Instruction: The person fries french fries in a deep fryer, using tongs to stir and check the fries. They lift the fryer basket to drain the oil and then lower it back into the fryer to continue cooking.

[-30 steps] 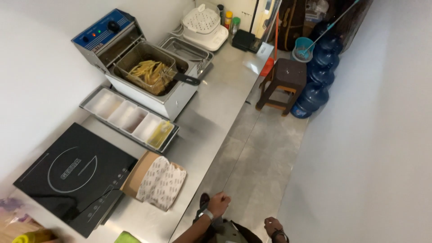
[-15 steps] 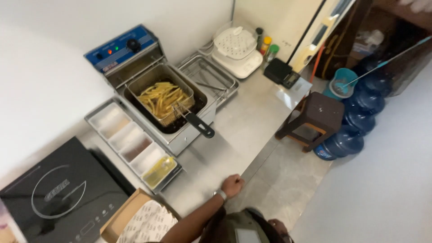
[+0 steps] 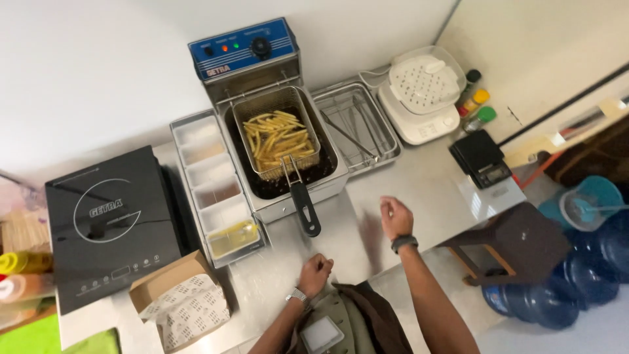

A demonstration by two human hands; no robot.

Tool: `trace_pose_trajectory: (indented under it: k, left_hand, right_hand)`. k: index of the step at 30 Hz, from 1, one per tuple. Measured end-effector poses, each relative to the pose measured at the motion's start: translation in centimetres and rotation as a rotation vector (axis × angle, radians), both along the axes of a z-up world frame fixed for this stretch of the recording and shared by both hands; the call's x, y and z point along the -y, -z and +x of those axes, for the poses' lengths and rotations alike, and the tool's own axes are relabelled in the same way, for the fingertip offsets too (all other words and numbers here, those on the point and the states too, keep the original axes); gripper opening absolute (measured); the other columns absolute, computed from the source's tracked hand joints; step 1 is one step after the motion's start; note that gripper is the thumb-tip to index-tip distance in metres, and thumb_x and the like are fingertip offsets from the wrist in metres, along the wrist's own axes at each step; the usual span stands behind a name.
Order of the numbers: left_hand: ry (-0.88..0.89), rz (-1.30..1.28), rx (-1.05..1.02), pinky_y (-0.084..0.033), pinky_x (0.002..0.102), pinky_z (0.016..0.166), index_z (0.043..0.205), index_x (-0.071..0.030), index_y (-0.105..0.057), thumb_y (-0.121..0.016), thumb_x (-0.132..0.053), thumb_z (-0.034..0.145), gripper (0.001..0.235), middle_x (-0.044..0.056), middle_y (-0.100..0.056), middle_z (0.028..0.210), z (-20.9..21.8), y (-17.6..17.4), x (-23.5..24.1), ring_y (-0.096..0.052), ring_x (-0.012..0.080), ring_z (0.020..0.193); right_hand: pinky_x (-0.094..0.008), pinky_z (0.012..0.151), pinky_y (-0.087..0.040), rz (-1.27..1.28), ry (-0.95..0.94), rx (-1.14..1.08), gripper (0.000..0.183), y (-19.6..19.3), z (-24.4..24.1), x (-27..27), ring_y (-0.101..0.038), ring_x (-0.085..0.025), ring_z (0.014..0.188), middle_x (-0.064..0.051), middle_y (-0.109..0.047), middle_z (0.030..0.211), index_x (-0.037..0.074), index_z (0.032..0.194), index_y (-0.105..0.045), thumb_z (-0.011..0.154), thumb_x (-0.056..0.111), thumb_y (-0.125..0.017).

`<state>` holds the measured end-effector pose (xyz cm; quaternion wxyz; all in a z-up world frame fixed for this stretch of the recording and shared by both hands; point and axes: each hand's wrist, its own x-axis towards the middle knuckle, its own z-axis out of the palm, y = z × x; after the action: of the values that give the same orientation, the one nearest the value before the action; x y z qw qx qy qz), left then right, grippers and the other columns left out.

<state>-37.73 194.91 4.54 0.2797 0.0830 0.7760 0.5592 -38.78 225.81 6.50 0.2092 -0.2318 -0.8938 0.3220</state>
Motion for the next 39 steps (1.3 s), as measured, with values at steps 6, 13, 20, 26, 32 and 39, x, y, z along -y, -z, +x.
trace_pose_trajectory:
  k: [6, 13, 20, 26, 32, 39]
  left_hand:
    - [-0.306, -0.085, 0.021, -0.048, 0.033, 0.069, 0.076, -0.016, -0.057, -0.063, -0.027, 0.097, 0.025, -0.001, -0.062, 0.071, -0.5, -1.9, -1.1, -0.055, 0.0137, 0.069]
    - [-0.560, -0.268, 0.111, -0.045, 0.035, 0.063, 0.075, -0.017, -0.053, -0.060, -0.041, 0.097, 0.033, -0.002, -0.057, 0.066, 5.3, -2.5, -0.4, -0.052, 0.0144, 0.064]
    - [-0.786, -0.263, 0.208, -0.041, 0.038, 0.061, 0.070, -0.016, -0.047, -0.062, -0.040, 0.093, 0.036, -0.002, -0.053, 0.062, 8.2, -3.4, 0.3, -0.049, 0.0149, 0.061]
    - [-0.862, 0.330, 0.163, -0.049, 0.032, 0.064, 0.073, -0.013, -0.049, -0.053, -0.037, 0.103, 0.039, 0.002, -0.053, 0.071, 3.7, -9.4, -1.1, -0.050, 0.0155, 0.066]
    - [-0.751, 0.592, 0.210, -0.058, 0.040, 0.076, 0.107, -0.005, -0.067, -0.040, -0.058, 0.097, 0.060, 0.007, -0.064, 0.087, -3.0, -16.6, -1.7, -0.066, 0.0224, 0.081]
    - [-0.462, 0.669, 0.044, -0.050, 0.032, 0.080, 0.131, 0.001, -0.051, -0.035, -0.027, 0.108, 0.039, 0.023, -0.072, 0.076, -6.1, -20.5, -3.3, -0.074, 0.0284, 0.080]
  right_hand:
    - [-0.053, 0.094, -0.053, 0.337, -0.274, -0.142, 0.042, -1.9, -17.1, -6.8, -0.066, -0.039, 0.109, -0.016, -0.072, 0.119, 0.002, 0.129, -0.066, 0.091, 0.020, -0.070]
    - [-0.063, 0.097, -0.042, 0.228, -0.205, 0.621, 0.100, -6.5, -22.9, -5.4, -0.058, -0.045, 0.123, -0.023, -0.061, 0.135, 0.001, 0.153, -0.035, 0.084, 0.063, -0.071]
    - [-0.060, 0.089, -0.053, 0.199, -0.272, 0.525, 0.089, -8.6, -23.4, -9.6, -0.064, -0.053, 0.112, -0.033, -0.065, 0.128, -0.003, 0.150, -0.038, 0.093, 0.058, -0.065]
    - [-0.054, 0.075, -0.058, 0.375, -0.367, 0.516, 0.080, -25.3, -18.6, -9.5, -0.070, -0.041, 0.098, -0.017, -0.074, 0.108, 0.008, 0.158, -0.044, 0.098, 0.060, -0.056]
    - [-0.045, 0.059, -0.061, 0.769, -0.571, 0.540, 0.072, -34.4, -19.0, -4.1, -0.075, -0.033, 0.084, -0.011, -0.078, 0.096, 0.027, 0.154, -0.050, 0.095, 0.068, -0.047]
    - [-0.045, 0.078, -0.061, 0.823, -0.716, 0.466, 0.047, -33.0, -24.7, 4.6, -0.078, -0.029, 0.085, -0.009, -0.079, 0.088, 0.012, 0.129, -0.072, 0.095, 0.044, -0.067]
